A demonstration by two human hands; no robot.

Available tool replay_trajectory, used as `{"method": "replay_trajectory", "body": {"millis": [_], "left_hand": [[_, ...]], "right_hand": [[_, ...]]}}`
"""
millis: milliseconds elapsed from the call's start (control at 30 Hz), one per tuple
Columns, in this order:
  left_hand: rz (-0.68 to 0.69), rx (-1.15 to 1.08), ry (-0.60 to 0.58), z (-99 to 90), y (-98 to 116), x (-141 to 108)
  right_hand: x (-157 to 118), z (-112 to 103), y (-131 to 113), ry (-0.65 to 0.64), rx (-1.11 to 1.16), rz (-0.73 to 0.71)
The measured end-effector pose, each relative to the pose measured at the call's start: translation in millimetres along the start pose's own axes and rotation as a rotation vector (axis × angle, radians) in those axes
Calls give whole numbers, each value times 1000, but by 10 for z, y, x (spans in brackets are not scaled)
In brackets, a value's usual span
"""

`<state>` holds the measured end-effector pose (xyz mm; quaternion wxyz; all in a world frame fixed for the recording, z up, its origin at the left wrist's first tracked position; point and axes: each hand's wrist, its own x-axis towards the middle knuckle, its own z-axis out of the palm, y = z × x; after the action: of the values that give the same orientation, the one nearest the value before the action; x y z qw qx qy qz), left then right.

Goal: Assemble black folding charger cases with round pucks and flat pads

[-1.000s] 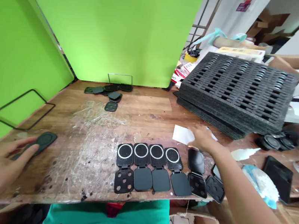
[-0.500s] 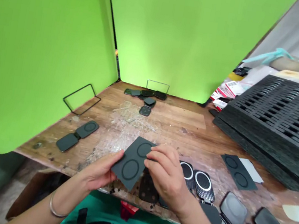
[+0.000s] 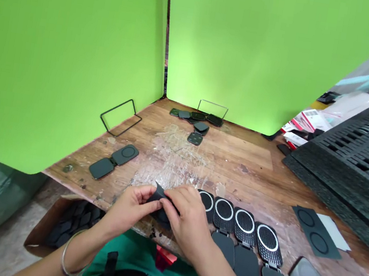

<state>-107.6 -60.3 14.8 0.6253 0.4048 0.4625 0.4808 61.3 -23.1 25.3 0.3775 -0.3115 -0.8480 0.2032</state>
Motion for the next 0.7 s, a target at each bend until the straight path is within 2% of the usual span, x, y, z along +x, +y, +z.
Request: {"method": "replay_trajectory", "body": {"millis": [100,200,300,400,533,633,700], "left_hand": [[71,129,-12,-34,10,-30],[84,200,-13,-73,-2,-41],[58,196,-26,-81,-8,-46],[18,141,-35,-70,11,-46],[-47,74,-8,-111,15,-12],[-72,48,64,-196,-25,20],[-90,34,126,-235,-59,33]], "right_hand": [[59,-1,-34,-41,89,91],[83,-10,-41,-110,159,193],[69,15,-33,-89,69,175],[44,44,9,2,25,237],[36,-44,204,140,192,497],[61,-251,404,342,366,700],[94,-405,462,544,419,761]]}}
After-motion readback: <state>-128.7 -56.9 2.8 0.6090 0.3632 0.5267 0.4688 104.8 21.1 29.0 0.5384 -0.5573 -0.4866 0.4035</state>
